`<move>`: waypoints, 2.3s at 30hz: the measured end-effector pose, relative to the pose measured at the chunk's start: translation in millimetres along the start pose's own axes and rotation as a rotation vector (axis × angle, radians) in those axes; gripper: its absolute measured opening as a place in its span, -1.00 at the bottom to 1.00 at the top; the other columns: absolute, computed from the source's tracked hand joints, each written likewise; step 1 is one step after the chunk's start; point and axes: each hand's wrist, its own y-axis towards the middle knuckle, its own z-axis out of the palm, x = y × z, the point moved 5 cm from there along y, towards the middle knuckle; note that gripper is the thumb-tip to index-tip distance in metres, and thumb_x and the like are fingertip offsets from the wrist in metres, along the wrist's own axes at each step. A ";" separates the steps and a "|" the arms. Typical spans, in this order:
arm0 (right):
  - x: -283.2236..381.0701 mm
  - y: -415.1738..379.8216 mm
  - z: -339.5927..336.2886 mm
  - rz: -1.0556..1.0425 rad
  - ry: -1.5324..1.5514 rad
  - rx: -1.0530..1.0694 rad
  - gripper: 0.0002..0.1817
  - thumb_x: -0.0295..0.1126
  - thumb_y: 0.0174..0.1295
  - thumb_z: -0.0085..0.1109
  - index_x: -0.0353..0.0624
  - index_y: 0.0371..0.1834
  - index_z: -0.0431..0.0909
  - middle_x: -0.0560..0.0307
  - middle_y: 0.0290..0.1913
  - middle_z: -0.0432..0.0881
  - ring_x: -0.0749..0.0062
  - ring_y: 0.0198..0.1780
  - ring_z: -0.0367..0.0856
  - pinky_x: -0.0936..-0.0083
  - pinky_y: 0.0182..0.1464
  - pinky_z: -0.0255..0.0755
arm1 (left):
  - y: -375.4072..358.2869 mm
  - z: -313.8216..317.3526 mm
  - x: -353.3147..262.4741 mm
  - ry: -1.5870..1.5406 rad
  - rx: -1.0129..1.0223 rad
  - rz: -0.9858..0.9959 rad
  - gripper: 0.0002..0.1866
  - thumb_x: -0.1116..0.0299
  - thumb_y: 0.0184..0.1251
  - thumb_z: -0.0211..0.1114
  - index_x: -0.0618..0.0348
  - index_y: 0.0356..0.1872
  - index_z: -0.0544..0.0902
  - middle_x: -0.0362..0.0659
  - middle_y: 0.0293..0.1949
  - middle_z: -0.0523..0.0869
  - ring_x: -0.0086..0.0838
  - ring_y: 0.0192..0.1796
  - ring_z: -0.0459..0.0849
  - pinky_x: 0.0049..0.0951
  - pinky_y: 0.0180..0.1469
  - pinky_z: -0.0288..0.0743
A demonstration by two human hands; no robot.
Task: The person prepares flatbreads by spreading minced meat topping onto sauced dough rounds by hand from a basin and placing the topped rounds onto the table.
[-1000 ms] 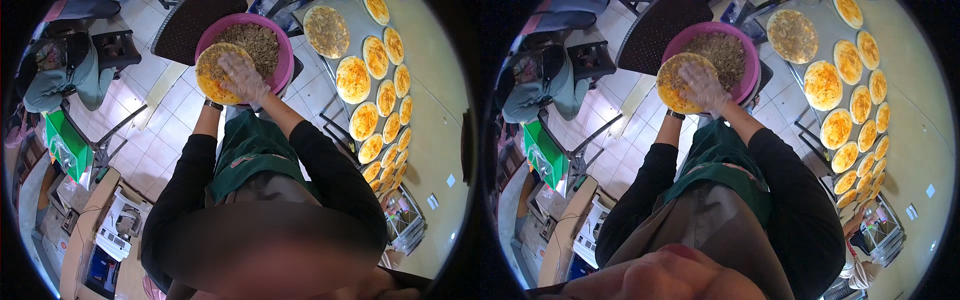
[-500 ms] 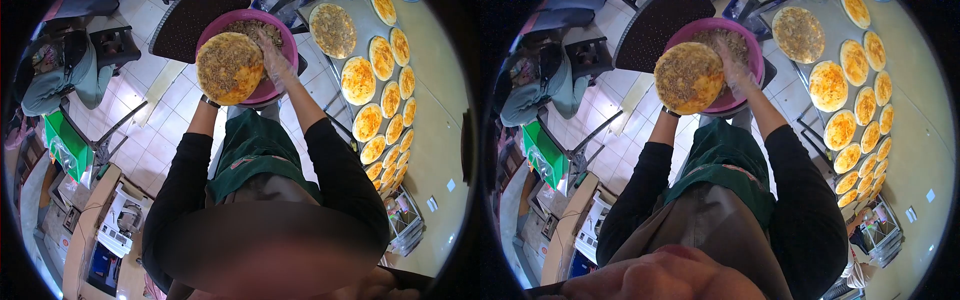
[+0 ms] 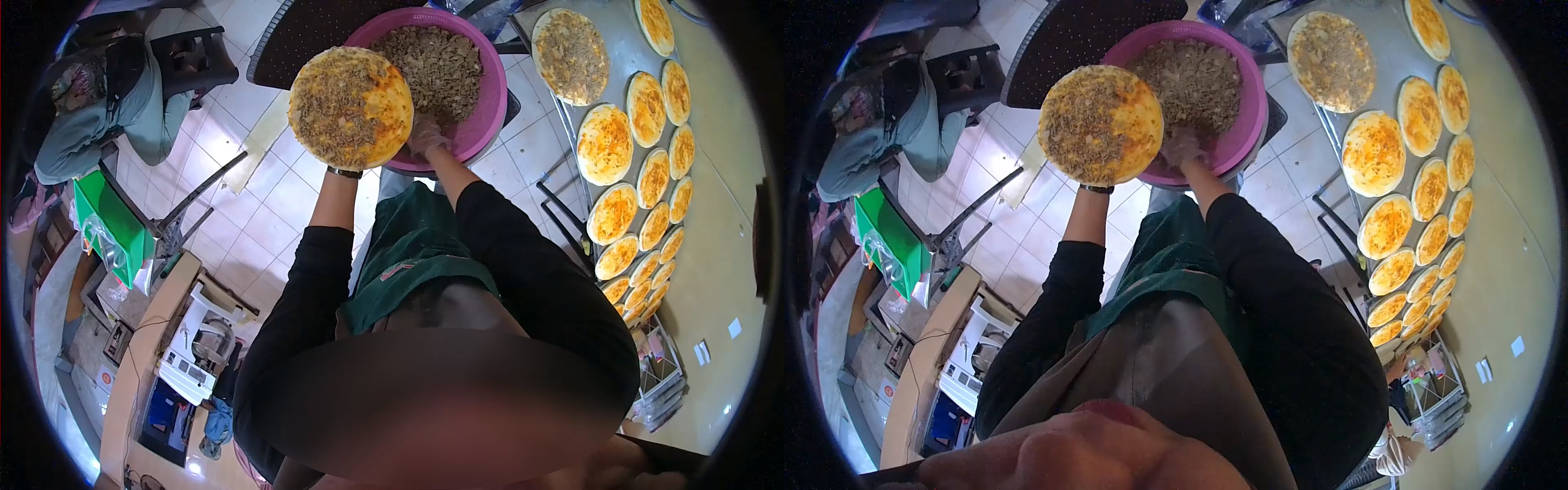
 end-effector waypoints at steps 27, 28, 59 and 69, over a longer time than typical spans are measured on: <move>7.3 -120.0 -164.1 0.308 0.642 -0.601 -0.29 0.06 0.47 -0.13 -0.17 0.53 0.15 -0.13 0.58 0.07 -0.04 0.59 -0.02 0.22 0.59 -0.14 | 10.4 31.1 28.9 -0.079 0.089 -0.018 -0.33 -0.17 0.44 -0.02 0.12 0.36 0.42 -0.01 0.29 0.55 -0.11 0.24 0.56 0.01 0.26 0.50; 23.5 -128.4 -192.5 0.072 0.519 -0.622 -0.24 0.11 0.45 -0.17 -0.21 0.54 0.12 -0.17 0.58 0.04 -0.03 0.60 -0.04 0.24 0.59 -0.15 | 9.6 30.7 29.7 -0.081 0.091 -0.019 -0.33 -0.17 0.44 -0.02 0.12 0.36 0.42 -0.01 0.29 0.55 -0.12 0.24 0.56 0.01 0.26 0.50; -41.9 -89.7 -182.5 0.272 1.002 -0.517 -0.45 -0.10 0.54 -0.39 -0.19 0.32 0.46 -0.20 0.33 0.48 0.11 0.40 0.41 0.32 0.44 0.22 | -4.5 18.6 12.1 -0.107 0.194 -0.119 -0.39 -0.12 0.52 -0.03 0.02 0.42 0.36 -0.07 0.34 0.50 -0.20 0.32 0.48 -0.09 0.30 0.48; -6.7 13.8 46.8 -0.086 0.119 0.036 -0.44 -0.19 0.16 0.28 0.03 0.28 0.53 0.07 0.18 0.64 0.08 0.24 0.57 0.31 0.18 0.50 | -18.5 1.1 -10.8 -0.051 0.072 -0.032 -0.39 -0.12 0.53 -0.05 0.01 0.43 0.34 -0.08 0.34 0.50 -0.20 0.33 0.47 -0.10 0.31 0.47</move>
